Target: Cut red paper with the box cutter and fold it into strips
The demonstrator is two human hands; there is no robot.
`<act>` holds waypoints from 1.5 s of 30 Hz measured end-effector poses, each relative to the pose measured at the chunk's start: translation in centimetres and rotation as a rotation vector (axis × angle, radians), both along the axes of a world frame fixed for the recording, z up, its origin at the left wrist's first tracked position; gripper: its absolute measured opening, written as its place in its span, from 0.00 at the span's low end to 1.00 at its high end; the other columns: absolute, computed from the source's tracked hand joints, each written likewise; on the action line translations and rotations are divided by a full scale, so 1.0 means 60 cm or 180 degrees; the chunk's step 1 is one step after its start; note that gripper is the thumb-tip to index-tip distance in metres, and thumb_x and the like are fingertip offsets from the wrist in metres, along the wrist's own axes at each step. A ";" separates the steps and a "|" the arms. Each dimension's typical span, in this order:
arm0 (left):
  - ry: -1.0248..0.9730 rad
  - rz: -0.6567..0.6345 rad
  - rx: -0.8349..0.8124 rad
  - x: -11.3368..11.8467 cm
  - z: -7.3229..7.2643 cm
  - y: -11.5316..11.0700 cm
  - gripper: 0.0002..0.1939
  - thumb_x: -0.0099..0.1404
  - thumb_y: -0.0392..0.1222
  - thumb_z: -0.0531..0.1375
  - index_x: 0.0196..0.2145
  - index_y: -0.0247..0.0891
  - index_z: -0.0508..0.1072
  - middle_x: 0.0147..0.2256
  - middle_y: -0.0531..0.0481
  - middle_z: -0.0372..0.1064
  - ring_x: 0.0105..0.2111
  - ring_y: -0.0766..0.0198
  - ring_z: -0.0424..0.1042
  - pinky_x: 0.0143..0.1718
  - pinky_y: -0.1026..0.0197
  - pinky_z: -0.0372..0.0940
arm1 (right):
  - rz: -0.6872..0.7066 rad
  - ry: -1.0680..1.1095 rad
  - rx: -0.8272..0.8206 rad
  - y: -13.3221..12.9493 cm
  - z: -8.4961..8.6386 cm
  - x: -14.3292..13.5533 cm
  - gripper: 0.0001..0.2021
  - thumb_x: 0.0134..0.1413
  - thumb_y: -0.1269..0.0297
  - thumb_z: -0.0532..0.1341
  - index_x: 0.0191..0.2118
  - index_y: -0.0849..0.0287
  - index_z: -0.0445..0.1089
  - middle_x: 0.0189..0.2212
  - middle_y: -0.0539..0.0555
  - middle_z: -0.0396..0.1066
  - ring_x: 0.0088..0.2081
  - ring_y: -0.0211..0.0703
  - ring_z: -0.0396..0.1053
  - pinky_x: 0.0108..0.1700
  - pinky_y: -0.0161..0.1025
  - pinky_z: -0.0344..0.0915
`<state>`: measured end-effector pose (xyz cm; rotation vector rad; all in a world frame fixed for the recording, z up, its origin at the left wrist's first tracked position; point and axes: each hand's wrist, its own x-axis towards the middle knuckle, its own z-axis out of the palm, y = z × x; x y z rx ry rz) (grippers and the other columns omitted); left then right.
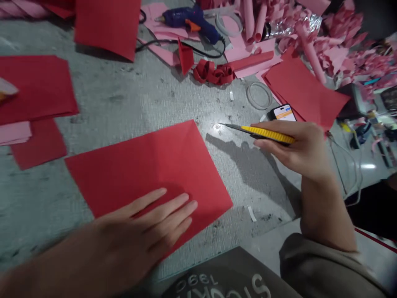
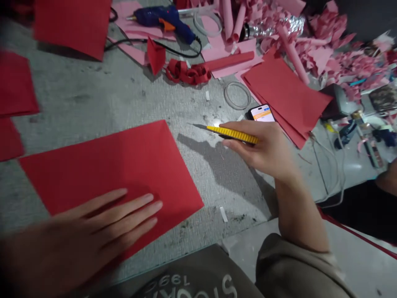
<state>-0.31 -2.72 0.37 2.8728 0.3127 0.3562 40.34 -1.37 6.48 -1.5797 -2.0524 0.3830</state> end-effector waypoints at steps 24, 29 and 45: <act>-0.0310 0.0311 -0.0091 0.010 0.012 0.030 0.10 0.78 0.36 0.59 0.50 0.34 0.81 0.64 0.37 0.76 0.68 0.47 0.72 0.71 0.40 0.69 | -0.0069 0.0278 0.0136 0.010 -0.040 -0.017 0.16 0.61 0.57 0.76 0.53 0.55 0.85 0.47 0.57 0.87 0.41 0.46 0.83 0.44 0.39 0.75; 0.0048 0.1149 -0.0037 0.013 0.019 0.038 0.22 0.78 0.45 0.61 0.64 0.33 0.74 0.75 0.33 0.61 0.76 0.39 0.59 0.75 0.33 0.61 | 0.0155 0.0506 0.0163 0.003 -0.040 -0.016 0.18 0.59 0.65 0.77 0.54 0.50 0.86 0.46 0.55 0.87 0.39 0.45 0.83 0.40 0.38 0.75; 0.0422 0.1371 -0.0391 0.017 0.020 0.047 0.43 0.77 0.59 0.60 0.79 0.32 0.55 0.80 0.34 0.45 0.80 0.35 0.47 0.78 0.24 0.45 | 0.1457 0.0057 -0.0377 -0.035 -0.023 -0.081 0.21 0.66 0.71 0.71 0.63 0.53 0.78 0.40 0.54 0.82 0.30 0.38 0.79 0.28 0.36 0.71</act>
